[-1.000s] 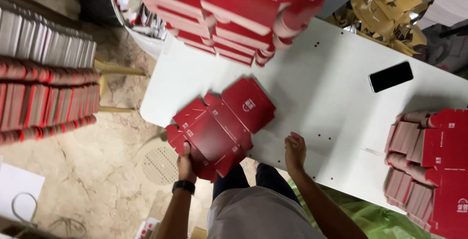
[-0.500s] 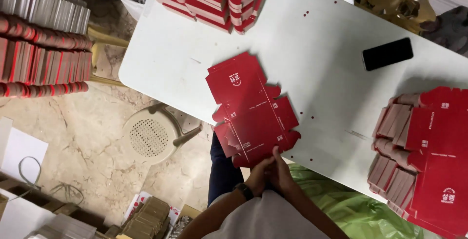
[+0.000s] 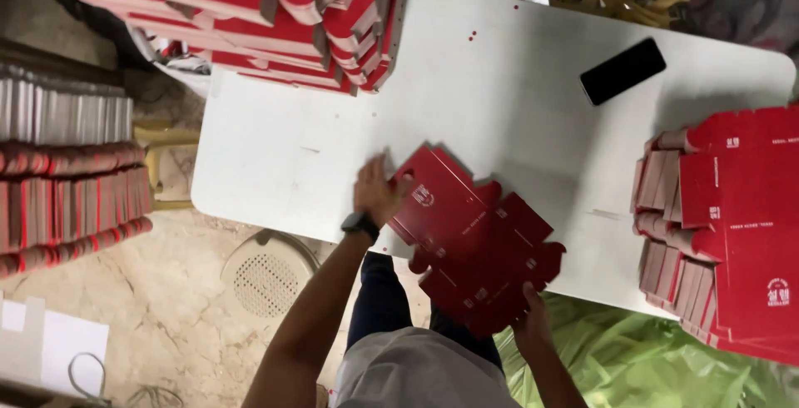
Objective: Organizing and inspecting stacks of flat-folded red cardboard boxes on a work table in a factory setting.
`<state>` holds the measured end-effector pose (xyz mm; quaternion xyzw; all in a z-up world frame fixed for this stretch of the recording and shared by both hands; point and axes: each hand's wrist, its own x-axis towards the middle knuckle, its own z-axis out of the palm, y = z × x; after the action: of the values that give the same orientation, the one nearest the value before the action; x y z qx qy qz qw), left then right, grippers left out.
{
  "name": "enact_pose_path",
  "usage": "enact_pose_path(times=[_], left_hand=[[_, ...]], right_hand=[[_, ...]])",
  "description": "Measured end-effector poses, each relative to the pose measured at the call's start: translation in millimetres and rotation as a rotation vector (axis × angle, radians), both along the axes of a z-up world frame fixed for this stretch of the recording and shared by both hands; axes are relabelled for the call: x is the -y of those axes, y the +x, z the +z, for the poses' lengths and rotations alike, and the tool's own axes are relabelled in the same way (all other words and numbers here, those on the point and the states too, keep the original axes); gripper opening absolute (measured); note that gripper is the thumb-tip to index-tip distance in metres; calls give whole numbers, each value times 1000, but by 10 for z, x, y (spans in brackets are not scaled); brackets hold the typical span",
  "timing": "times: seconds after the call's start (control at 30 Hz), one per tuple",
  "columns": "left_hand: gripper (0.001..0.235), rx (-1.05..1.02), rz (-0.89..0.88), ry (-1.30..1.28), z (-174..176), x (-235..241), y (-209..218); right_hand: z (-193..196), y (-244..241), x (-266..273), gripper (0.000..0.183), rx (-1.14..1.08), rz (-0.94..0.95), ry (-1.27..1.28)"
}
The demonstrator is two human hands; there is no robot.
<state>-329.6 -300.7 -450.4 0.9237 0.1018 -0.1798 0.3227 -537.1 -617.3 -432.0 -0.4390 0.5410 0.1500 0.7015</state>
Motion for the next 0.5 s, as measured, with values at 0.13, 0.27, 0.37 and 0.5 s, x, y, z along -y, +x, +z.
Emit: enact_pose_path(times=[0.13, 0.27, 0.37, 0.5], left_hand=[[69, -91, -191, -103, 156, 499, -137], [103, -224, -304, -45, 241, 728, -242], [105, -431, -304, -99, 505, 737, -169], [89, -662, -272, -253, 717, 744, -82]], right_hand=[[-741, -780, 291, 56, 101, -177, 9], [-1276, -1233, 321, 33, 148, -451, -33], [-1445, -1228, 233, 22, 224, -520, -187], [-1753, -1299, 279, 26, 344, -596, -169]])
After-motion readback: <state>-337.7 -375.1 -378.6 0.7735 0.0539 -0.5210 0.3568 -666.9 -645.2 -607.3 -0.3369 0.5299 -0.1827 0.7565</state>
